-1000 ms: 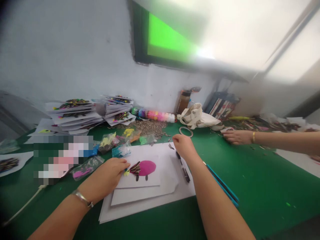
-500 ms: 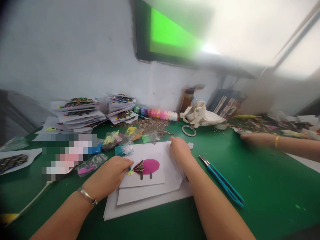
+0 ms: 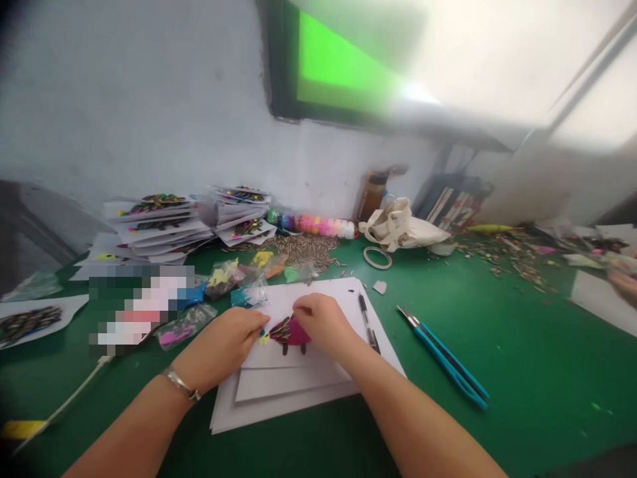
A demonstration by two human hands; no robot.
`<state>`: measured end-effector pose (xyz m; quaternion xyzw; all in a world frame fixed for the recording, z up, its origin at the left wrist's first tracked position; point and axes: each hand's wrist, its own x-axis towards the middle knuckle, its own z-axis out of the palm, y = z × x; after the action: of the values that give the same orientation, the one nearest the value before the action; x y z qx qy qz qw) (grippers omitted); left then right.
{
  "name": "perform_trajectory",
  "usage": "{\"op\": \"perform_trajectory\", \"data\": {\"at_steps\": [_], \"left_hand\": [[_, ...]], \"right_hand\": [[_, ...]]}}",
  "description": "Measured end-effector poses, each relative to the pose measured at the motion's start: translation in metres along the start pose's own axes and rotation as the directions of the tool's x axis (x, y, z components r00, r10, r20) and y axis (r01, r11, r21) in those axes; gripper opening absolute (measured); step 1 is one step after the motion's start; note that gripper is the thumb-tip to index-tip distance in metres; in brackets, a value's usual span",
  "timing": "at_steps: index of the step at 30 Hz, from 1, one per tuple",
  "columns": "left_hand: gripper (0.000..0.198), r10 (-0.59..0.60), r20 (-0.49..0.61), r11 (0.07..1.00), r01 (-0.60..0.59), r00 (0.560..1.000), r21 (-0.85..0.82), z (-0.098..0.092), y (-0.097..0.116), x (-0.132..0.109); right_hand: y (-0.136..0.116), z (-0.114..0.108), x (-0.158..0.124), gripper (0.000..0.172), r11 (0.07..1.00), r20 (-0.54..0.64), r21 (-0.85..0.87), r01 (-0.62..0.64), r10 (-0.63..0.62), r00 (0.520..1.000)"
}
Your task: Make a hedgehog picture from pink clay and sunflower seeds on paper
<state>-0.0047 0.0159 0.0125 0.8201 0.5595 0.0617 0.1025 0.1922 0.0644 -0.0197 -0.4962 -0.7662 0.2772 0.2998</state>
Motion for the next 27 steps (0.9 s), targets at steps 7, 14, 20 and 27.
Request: {"op": "perform_trajectory", "data": {"at_steps": [7,14,20,27], "left_hand": [[0.031,0.028,0.0,1.0,-0.028,1.0,-0.012,-0.0006,-0.0001,0.0003],[0.032,0.025,0.015,1.0,-0.024,1.0,-0.019,-0.0029,0.0019,-0.0003],[0.032,0.03,0.036,0.999,-0.029,0.999,-0.033,-0.0031,0.0017,-0.0001],[0.029,0.051,0.057,0.998,-0.049,0.997,-0.036,-0.0011,0.0002,-0.0001]], "right_hand": [[0.0006,0.0026,-0.0021,0.024,0.998,0.043,-0.062,-0.013,0.015,0.999],[-0.0007,0.0035,-0.003,0.022,0.997,0.006,-0.075,0.005,-0.004,1.0],[-0.0034,0.0044,-0.0041,0.022,0.97,0.042,-0.23,0.08,-0.073,0.996],[-0.0052,0.0073,-0.0052,0.022,0.93,0.087,-0.331,0.159,-0.138,0.987]]}}
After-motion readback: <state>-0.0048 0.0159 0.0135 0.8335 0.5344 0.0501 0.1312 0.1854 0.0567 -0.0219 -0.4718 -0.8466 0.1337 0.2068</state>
